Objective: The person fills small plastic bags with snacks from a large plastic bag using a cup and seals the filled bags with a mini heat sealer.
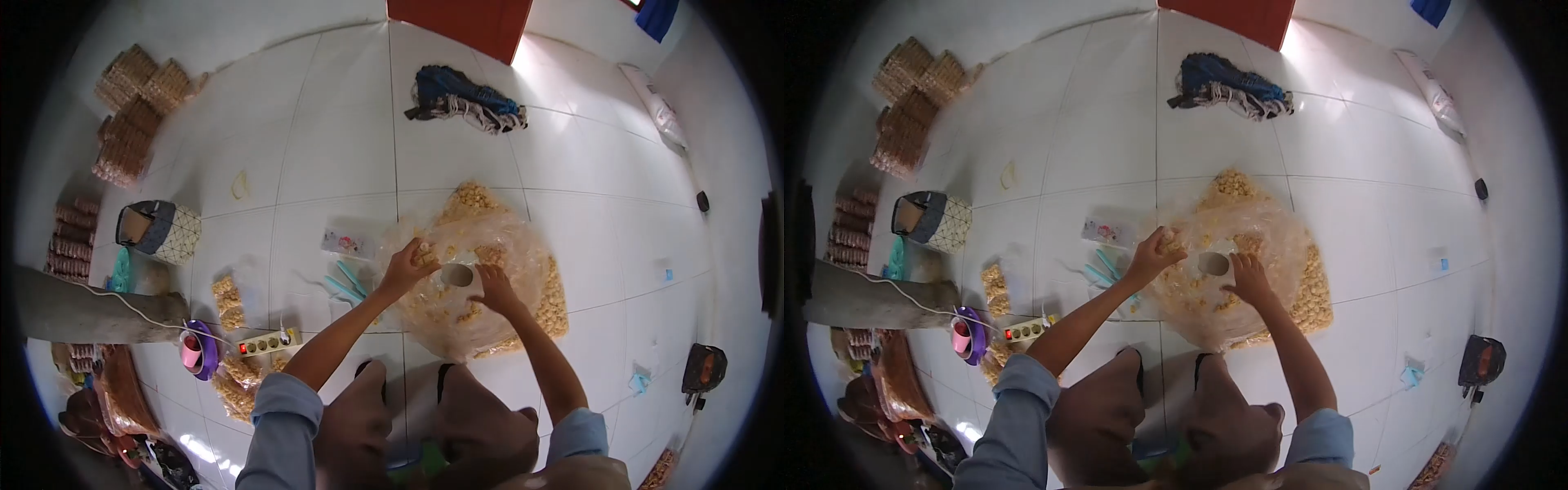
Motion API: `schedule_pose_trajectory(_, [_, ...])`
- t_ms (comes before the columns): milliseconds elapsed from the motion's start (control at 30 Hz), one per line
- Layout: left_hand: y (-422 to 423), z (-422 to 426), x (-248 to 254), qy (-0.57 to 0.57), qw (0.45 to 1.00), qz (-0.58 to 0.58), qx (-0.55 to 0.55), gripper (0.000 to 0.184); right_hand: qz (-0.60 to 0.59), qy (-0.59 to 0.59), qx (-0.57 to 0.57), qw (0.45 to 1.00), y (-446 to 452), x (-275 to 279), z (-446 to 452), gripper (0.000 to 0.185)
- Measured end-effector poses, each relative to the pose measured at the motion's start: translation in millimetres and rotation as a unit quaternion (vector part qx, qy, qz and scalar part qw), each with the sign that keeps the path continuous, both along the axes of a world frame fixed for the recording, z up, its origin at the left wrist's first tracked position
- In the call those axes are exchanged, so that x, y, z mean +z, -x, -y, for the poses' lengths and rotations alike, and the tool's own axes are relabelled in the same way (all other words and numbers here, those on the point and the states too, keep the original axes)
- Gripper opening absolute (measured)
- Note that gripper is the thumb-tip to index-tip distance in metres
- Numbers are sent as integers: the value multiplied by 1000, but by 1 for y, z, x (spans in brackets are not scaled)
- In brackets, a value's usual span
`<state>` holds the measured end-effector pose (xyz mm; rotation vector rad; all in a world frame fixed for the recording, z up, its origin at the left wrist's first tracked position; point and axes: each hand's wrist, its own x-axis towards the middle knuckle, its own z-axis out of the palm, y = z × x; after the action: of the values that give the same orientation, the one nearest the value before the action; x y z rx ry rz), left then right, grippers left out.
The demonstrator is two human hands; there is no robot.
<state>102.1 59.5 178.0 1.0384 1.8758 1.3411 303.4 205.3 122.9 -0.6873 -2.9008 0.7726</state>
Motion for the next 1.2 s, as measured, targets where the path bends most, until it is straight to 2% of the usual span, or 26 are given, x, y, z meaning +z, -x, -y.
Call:
schedule_pose_trajectory(33, [1, 2, -3, 20, 999, 30, 2, 53, 109, -10, -7, 994, -2, -13, 5, 79])
schedule_pose_trajectory(100, [2, 7, -22, 50, 996, 67, 5, 51, 89, -34, -11, 995, 1, -35, 6, 85])
schedule_pose_trajectory(133, [1, 9, -34, 16, 993, 114, 27, 48, 64, -65, -18, 996, 1, -43, 8, 92])
schedule_pose_trajectory(267, [0, 16, -70, -73, 974, 202, 65, 43, 31, -50, -14, 998, 10, -68, -6, 81])
schedule_pose_trajectory(300, [3, 19, -77, -67, 975, 204, 65, 43, 33, -44, -16, 998, 15, -69, -9, 81])
schedule_pose_trajectory(367, [7, 32, -88, -36, 980, 181, 74, 42, 6, -91, 38, 995, 25, -64, -7, 65])
schedule_pose_trajectory(400, [9, 36, -92, -25, 979, 186, 73, 42, 11, -81, 36, 996, 31, -62, -5, 65])
schedule_pose_trajectory(467, [10, 43, -95, -43, 975, 186, 113, 43, -48, -110, 103, 987, 44, -59, 7, 52])
schedule_pose_trajectory(533, [11, 44, -95, -35, 969, 212, 123, 42, -69, -75, 142, 985, 56, -73, 19, 49])
schedule_pose_trajectory(600, [13, 45, -95, -36, 978, 174, 111, 41, -96, -45, 177, 979, 64, -79, 25, 47])
schedule_pose_trajectory(667, [14, 45, -93, -43, 977, 175, 113, 41, -72, 46, 185, 979, 69, -76, 27, 60])
schedule_pose_trajectory(700, [15, 45, -91, -51, 976, 177, 115, 41, -73, 45, 184, 979, 68, -72, 27, 60])
schedule_pose_trajectory(767, [18, 45, -87, -48, 976, 179, 117, 41, -35, 175, 135, 975, 61, -62, 22, 65])
schedule_pose_trajectory(867, [19, 44, -80, -48, 972, 194, 124, 41, -48, 209, 89, 973, 49, -52, 14, 73])
schedule_pose_trajectory(967, [21, 43, -80, -62, 969, 201, 127, 42, -59, 213, 59, 973, 33, -51, -2, 75])
schedule_pose_trajectory(1133, [17, 40, -68, -49, 975, 189, 110, 43, -36, 187, 25, 981, 12, -13, -22, 71])
schedule_pose_trajectory(1200, [14, 31, -52, -44, 984, 167, 50, 43, -39, 160, 15, 986, 6, 10, -30, 70])
